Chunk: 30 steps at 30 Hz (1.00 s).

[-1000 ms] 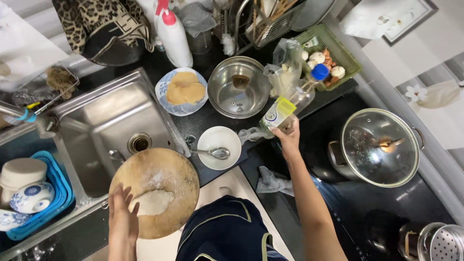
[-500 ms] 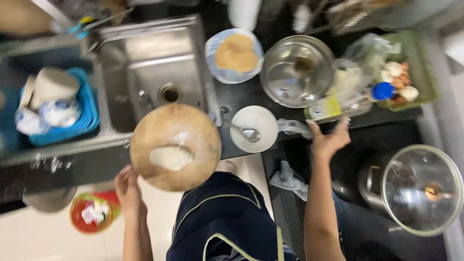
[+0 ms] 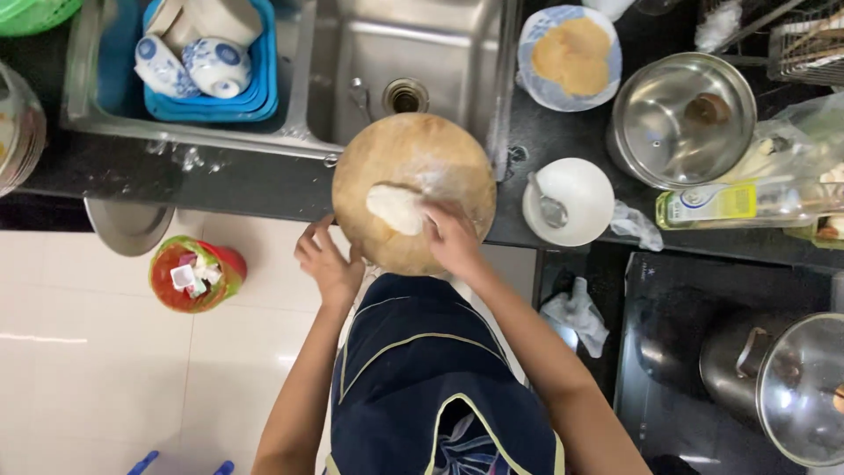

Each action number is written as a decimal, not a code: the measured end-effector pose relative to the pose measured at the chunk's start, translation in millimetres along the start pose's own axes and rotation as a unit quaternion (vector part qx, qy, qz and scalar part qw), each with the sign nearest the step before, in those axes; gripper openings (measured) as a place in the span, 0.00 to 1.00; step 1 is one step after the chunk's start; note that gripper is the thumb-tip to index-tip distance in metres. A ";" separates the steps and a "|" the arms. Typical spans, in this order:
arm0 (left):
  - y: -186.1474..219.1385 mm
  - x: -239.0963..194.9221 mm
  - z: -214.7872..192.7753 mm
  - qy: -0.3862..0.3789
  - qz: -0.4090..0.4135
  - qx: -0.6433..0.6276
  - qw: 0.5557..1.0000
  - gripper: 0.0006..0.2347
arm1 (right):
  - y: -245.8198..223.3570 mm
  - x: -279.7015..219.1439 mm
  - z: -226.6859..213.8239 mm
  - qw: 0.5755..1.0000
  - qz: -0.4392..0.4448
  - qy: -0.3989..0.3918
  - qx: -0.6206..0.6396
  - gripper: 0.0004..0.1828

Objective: The person kneads a piece of dough by hand on a round wooden board beside the sink, repeatedly folding and pressing it. They sprinkle flour from a packet onto the board and dough, pour a small amount of oil from a bottle, and continue kneading and shaping the dough.

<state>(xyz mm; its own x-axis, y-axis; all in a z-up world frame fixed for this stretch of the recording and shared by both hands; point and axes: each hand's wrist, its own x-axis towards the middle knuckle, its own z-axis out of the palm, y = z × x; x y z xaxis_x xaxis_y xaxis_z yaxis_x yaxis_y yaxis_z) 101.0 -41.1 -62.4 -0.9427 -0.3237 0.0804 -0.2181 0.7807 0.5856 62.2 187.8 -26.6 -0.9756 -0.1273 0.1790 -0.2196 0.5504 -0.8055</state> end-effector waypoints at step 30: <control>-20.1 22.8 -17.8 -0.098 -0.001 -0.089 0.991 0.43 | -22.8 -33.1 98.8 0.964 -0.099 -0.053 -0.242 0.33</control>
<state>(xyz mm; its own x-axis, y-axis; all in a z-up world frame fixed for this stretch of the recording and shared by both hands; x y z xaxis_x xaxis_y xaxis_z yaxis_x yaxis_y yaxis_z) 88.4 -73.7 -57.9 -0.9772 -0.2011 -0.0679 -0.1875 0.6675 0.7206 99.9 97.9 -69.9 -0.9137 -0.3400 0.2225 -0.4035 0.8236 -0.3986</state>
